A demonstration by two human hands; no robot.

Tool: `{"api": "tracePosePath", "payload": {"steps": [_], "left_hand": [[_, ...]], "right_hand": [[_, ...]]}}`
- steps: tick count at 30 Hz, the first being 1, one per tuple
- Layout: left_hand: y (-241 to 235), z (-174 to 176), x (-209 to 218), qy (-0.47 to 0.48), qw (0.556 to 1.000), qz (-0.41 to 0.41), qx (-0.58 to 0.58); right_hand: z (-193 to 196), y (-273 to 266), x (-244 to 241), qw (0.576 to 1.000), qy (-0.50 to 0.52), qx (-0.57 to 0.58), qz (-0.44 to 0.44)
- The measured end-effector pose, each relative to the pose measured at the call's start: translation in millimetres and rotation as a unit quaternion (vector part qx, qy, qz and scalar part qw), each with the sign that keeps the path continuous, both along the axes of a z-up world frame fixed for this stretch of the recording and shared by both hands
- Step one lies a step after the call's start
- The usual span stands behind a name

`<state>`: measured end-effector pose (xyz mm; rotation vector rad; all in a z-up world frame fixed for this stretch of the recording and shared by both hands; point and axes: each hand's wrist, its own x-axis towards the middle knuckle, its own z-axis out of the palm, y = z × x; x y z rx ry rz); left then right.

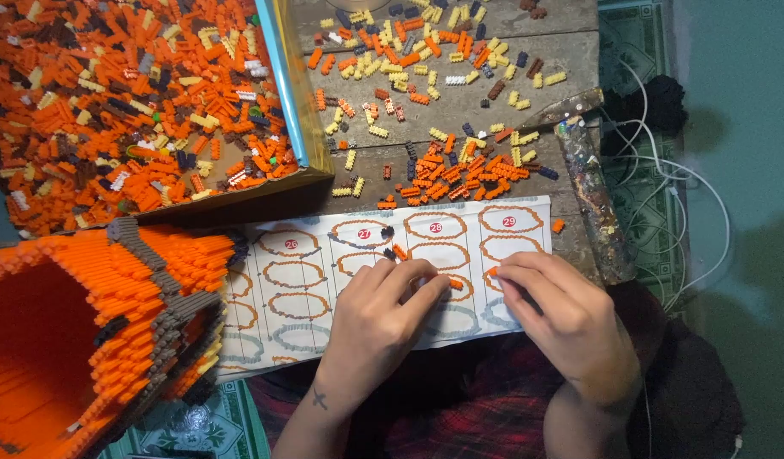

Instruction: Assembling a model or craft by snapping together small interlocking plastic pieces following a printed pattern.

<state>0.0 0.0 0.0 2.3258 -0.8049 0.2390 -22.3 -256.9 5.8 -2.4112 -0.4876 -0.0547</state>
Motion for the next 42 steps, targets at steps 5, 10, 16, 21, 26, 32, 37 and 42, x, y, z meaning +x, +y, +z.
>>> {"api": "tracePosePath", "payload": {"steps": [5, 10, 16, 21, 26, 32, 37, 42], "left_hand": [[0.5, -3.4, -1.1, 0.009, 1.0, 0.005, -0.004], [1.1, -4.5, -1.7, 0.01, 1.0, 0.006, -0.01], [1.3, -4.4, -2.1, 0.012, 1.0, 0.004, -0.01], [1.1, -4.0, -1.2, 0.005, 1.0, 0.006, -0.005], [1.3, -4.0, -2.5, 0.014, 1.0, 0.005, -0.01], [0.4, -2.6, -2.3, 0.013, 1.0, 0.01, -0.009], [-0.4, -5.7, -2.9, 0.002, 1.0, 0.013, -0.007], [-0.1, -6.1, -3.8, 0.007, 1.0, 0.016, 0.004]], "right_hand": [[6.2, 18.2, 5.0, 0.999, -0.015, 0.028, 0.026], [1.3, 24.7, 5.3, 0.998, -0.019, 0.036, 0.046], [0.6, 27.0, 4.2, 0.998, -0.026, 0.031, 0.04], [-0.7, 26.4, 3.1, 0.999, -0.033, 0.023, 0.035], [-2.4, 25.9, 1.6, 0.999, -0.031, 0.028, 0.034], [-3.3, 26.3, -1.7, 0.999, -0.029, 0.017, 0.034], [-0.6, 28.8, -3.2, 0.998, -0.045, -0.012, 0.042], [0.8, 24.5, 0.8, 0.996, -0.028, -0.027, 0.078]]}}
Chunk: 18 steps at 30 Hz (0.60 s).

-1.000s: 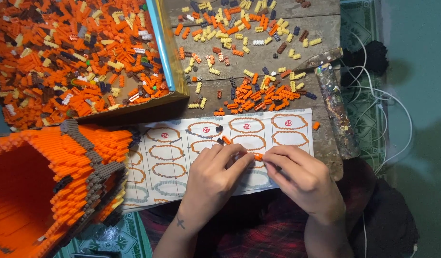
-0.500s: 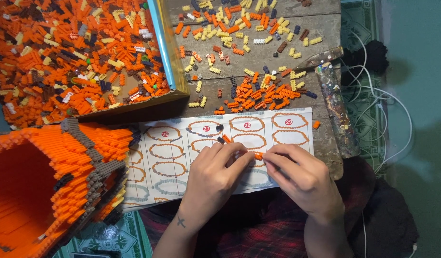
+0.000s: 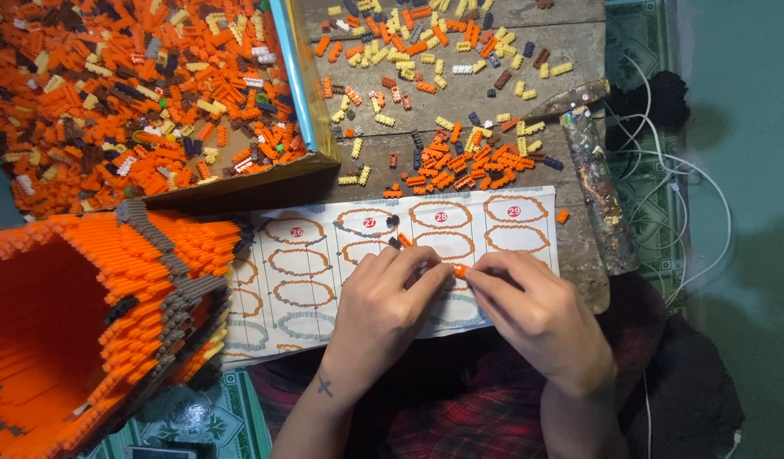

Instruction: Assembling a model or craft by snapping together small interlocking plastic pieces following a printed pattern.

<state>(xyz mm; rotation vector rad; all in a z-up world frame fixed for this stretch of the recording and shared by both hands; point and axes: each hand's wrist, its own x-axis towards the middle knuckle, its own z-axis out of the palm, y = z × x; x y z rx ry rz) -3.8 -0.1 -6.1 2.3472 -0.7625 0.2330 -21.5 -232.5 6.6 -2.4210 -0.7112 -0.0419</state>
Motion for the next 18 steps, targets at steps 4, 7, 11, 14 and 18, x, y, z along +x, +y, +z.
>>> {"api": "tracePosePath", "payload": {"steps": [4, 7, 11, 14, 18], "left_hand": [[-1.5, -1.2, -2.5, -0.012, 1.0, 0.004, 0.004], [-1.8, -1.1, -1.7, -0.023, 1.0, 0.005, -0.001], [-2.1, -1.6, -2.1, -0.031, 0.999, 0.005, 0.004], [-1.5, -3.9, -2.7, -0.031, 0.999, 0.003, 0.01], [-0.8, -2.9, -2.2, -0.032, 0.999, -0.001, 0.006]], "right_hand": [[7.7, -12.2, 26.6, 1.0, 0.021, -0.006, 0.017], [15.8, -4.7, 57.9, 0.997, -0.063, -0.015, -0.049], [22.2, 6.9, 86.1, 0.989, -0.078, -0.122, -0.041], [18.9, 9.7, 96.9, 0.984, -0.048, -0.167, -0.034], [14.3, 9.0, 102.8, 0.982, -0.058, -0.178, -0.031]]}}
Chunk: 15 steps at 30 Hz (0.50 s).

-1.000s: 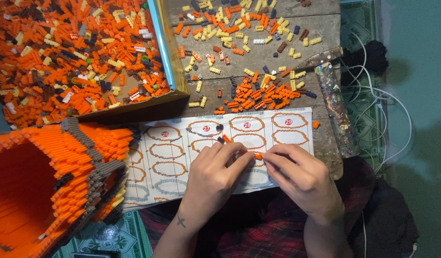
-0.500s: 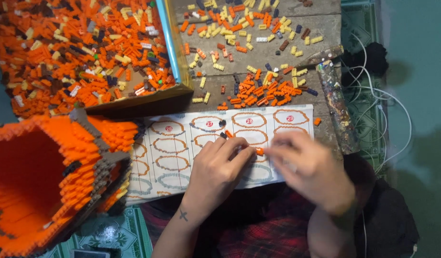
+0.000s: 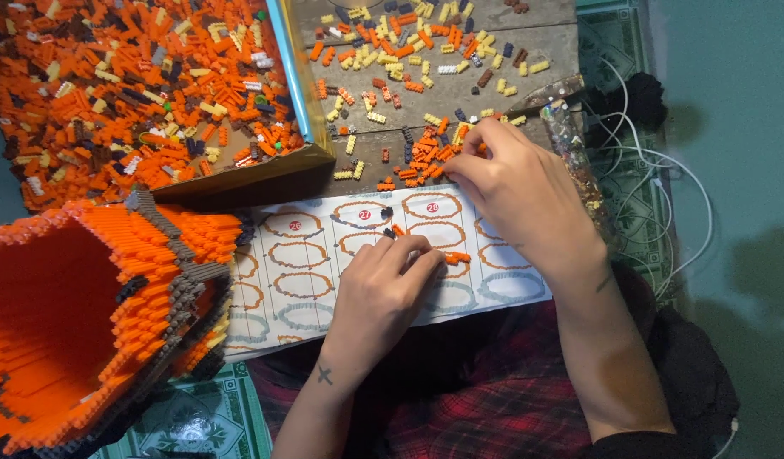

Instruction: Assembling a model or craft by snapping together small interlocking plastic pieces following a printed pattern.

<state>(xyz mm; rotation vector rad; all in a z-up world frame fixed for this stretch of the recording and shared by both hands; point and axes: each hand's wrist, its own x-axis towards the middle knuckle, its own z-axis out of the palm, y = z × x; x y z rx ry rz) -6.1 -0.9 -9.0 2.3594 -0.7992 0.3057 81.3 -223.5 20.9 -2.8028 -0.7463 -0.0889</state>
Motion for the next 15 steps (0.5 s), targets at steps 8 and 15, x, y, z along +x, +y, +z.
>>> {"api": "tracePosePath", "payload": {"steps": [8, 15], "left_hand": [[-0.6, -2.1, -0.5, -0.011, 1.0, 0.007, 0.007], [-2.1, -3.5, -1.0, -0.014, 1.0, 0.011, 0.014]], "right_hand": [[7.7, -14.5, 2.3, 0.991, -0.014, 0.132, 0.023], [0.0, -10.3, 3.8, 0.998, 0.001, 0.053, 0.026]]}}
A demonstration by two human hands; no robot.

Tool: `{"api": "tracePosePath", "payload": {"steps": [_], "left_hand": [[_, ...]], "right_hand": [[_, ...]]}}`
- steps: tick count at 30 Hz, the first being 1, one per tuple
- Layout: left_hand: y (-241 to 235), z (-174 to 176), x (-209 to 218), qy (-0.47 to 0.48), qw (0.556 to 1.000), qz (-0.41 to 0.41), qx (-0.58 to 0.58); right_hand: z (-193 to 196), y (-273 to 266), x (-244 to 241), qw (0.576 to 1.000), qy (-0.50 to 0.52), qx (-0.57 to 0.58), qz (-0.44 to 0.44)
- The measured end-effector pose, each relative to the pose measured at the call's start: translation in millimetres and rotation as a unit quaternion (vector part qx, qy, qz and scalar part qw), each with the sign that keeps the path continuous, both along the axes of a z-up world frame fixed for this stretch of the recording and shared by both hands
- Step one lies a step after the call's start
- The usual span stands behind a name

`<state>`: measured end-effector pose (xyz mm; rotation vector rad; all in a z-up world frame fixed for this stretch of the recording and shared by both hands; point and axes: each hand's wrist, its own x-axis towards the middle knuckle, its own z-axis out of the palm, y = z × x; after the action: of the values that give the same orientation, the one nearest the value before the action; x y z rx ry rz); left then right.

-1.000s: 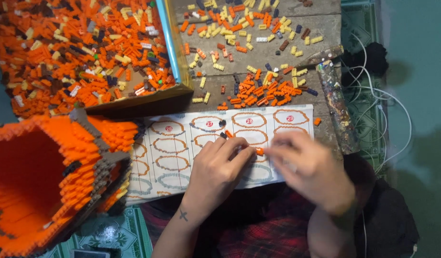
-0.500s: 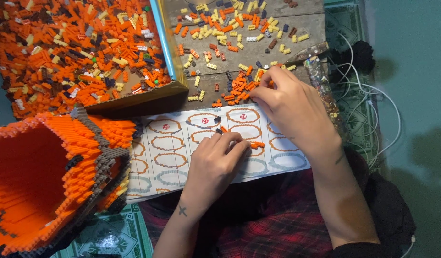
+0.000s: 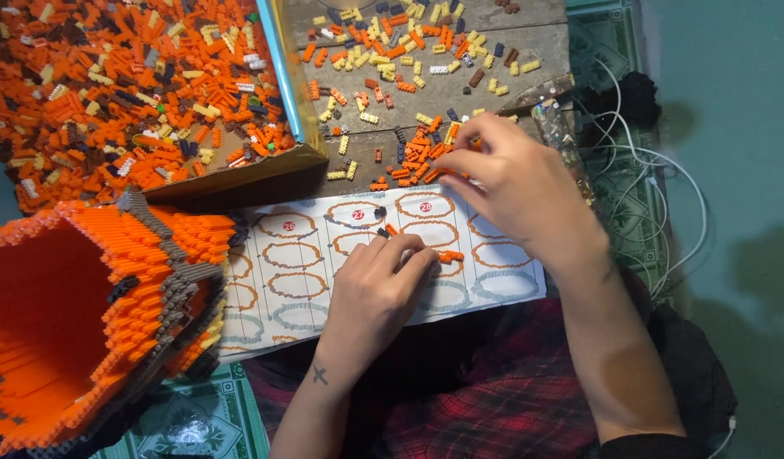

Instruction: Assembling a model or craft by snapping together small interlocking plastic pieces following a printed pattern.

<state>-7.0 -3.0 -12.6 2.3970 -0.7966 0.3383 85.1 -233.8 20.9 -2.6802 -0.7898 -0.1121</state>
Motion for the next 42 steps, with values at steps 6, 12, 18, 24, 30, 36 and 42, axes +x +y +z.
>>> {"api": "tracePosePath", "payload": {"steps": [6, 12, 18, 24, 30, 36, 42], "left_hand": [[0.2, 1.4, 1.1, 0.003, 1.0, -0.005, -0.004], [0.9, -0.4, 0.9, -0.001, 1.0, -0.008, -0.008], [1.0, -0.7, 1.3, 0.001, 1.0, -0.011, -0.009], [0.8, -1.8, 0.9, -0.003, 1.0, -0.009, -0.012], [0.2, 4.6, 1.7, 0.007, 0.999, -0.005, -0.036], [3.5, 9.6, -0.9, -0.007, 0.985, -0.008, -0.172], [-2.4, 28.2, -10.4, 0.102, 0.947, 0.011, -0.305]], "right_hand": [[-5.5, 7.0, 6.6, 0.999, 0.009, -0.031, 0.004], [-3.4, -5.4, 4.6, 0.992, -0.01, 0.122, 0.028], [-1.7, -8.5, 2.5, 0.989, -0.02, 0.14, 0.037], [13.5, -15.1, -11.8, 0.973, -0.047, 0.223, -0.02], [7.3, -11.1, -28.1, 0.868, 0.179, 0.455, -0.085], [0.3, -9.0, -56.8, 0.831, 0.203, 0.511, -0.087], [-19.6, 12.0, -83.8, 0.786, 0.186, 0.589, -0.024]]}}
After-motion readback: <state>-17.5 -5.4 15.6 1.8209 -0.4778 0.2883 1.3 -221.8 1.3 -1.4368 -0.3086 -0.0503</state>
